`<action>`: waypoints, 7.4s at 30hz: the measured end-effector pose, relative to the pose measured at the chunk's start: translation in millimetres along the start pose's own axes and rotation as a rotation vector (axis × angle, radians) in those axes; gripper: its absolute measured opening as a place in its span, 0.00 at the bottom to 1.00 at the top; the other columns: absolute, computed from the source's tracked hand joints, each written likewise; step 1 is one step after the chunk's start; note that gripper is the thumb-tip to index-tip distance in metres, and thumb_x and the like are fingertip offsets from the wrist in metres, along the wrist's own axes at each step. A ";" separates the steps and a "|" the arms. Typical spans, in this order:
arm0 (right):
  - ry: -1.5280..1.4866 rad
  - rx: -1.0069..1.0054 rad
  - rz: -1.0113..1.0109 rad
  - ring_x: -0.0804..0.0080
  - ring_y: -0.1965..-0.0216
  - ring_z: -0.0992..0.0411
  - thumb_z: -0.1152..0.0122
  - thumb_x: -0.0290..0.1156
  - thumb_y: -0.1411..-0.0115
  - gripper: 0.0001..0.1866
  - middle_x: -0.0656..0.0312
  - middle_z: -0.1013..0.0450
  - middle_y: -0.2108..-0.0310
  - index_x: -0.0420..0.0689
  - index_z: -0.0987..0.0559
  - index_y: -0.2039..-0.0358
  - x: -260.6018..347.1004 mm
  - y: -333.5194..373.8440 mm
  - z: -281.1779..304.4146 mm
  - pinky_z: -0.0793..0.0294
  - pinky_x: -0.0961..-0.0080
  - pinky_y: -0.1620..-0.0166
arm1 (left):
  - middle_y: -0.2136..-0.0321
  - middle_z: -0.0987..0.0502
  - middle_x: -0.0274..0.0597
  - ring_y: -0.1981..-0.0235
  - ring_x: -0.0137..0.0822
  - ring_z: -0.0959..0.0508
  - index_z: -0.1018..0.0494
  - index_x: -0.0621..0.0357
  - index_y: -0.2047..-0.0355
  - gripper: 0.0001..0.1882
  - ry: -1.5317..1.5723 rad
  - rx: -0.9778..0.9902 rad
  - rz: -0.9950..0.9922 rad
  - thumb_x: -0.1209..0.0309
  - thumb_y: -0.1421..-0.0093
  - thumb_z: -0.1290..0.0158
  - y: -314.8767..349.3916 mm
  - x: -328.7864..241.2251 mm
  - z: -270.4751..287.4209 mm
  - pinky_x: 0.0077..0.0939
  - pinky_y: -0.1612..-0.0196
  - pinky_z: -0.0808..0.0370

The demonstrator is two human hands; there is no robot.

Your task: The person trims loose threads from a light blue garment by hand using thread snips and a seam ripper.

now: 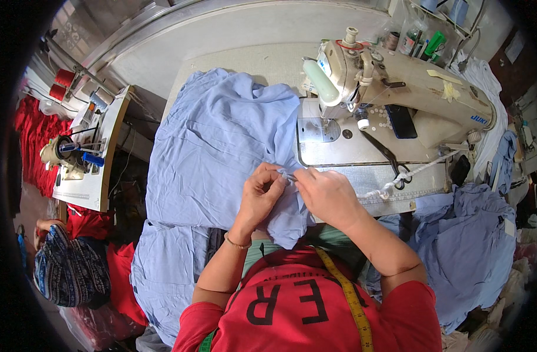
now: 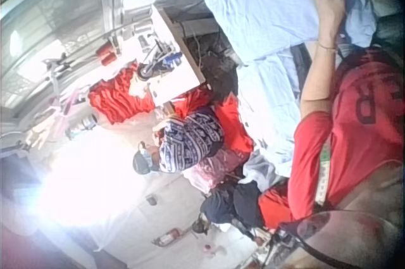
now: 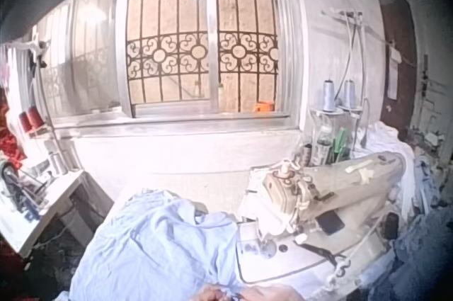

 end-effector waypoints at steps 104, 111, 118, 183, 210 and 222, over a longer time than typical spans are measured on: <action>-1.211 -0.073 -0.446 0.78 0.63 0.31 0.44 0.24 0.43 0.11 0.60 0.28 0.67 0.37 0.25 0.59 -23.8 16.8 -17.7 0.31 0.81 0.60 | 0.52 0.32 0.55 0.59 0.47 0.25 0.29 0.66 0.69 0.05 -0.461 -0.028 -0.424 0.81 0.49 0.47 1.7 -35.2 -20.0 0.32 0.55 0.28; -0.900 -0.085 -0.374 0.84 0.69 0.34 0.43 0.24 0.43 0.03 0.67 0.30 0.71 0.38 0.24 0.69 -56.9 19.0 -11.4 0.33 0.86 0.66 | 0.54 0.31 0.54 0.55 0.49 0.27 0.27 0.66 0.66 0.08 -0.450 0.091 -0.312 0.79 0.48 0.46 -6.6 -19.2 -40.6 0.34 0.54 0.29; -0.160 -0.291 -0.615 0.59 0.68 0.24 0.42 0.30 0.47 0.08 0.52 0.24 0.72 0.39 0.24 0.71 -218.1 13.0 46.1 0.28 0.70 0.65 | 0.56 0.30 0.52 0.55 0.43 0.27 0.28 0.64 0.64 0.08 -0.289 -0.021 -0.188 0.77 0.45 0.47 -8.2 -22.0 -30.5 0.28 0.53 0.31; -0.872 0.102 -0.477 0.77 0.73 0.31 0.49 0.28 0.41 0.21 0.59 0.28 0.69 0.40 0.34 0.47 -14.6 0.0 -6.9 0.32 0.82 0.68 | 0.63 0.28 0.53 0.61 0.50 0.29 0.33 0.67 0.57 0.28 -0.416 0.063 -0.150 0.64 0.55 0.36 14.8 -29.4 -20.5 0.38 0.57 0.32; 0.162 0.037 -0.315 0.54 0.59 0.30 0.51 0.20 0.48 0.15 0.50 0.30 0.62 0.38 0.28 0.58 -101.0 18.6 10.8 0.31 0.64 0.56 | 0.73 0.24 0.33 0.76 0.23 0.26 0.26 0.60 0.66 0.09 0.604 -0.014 0.442 0.67 0.39 0.50 -7.4 10.6 5.9 0.17 0.71 0.29; -0.015 -0.021 -0.040 0.58 0.75 0.28 0.44 0.33 0.46 0.11 0.58 0.29 0.74 0.44 0.27 0.63 -6.7 -8.2 9.7 0.30 0.64 0.70 | 0.74 0.28 0.27 0.73 0.18 0.33 0.27 0.59 0.71 0.09 0.529 0.002 0.407 0.68 0.37 0.52 -7.8 2.7 2.6 0.14 0.69 0.36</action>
Point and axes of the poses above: each hand's wrist, its own y-axis away from the middle knuckle, its own z-axis out of the back of the hand, x = y × z, the point moved 3 cm from there along -y, towards the middle knuckle
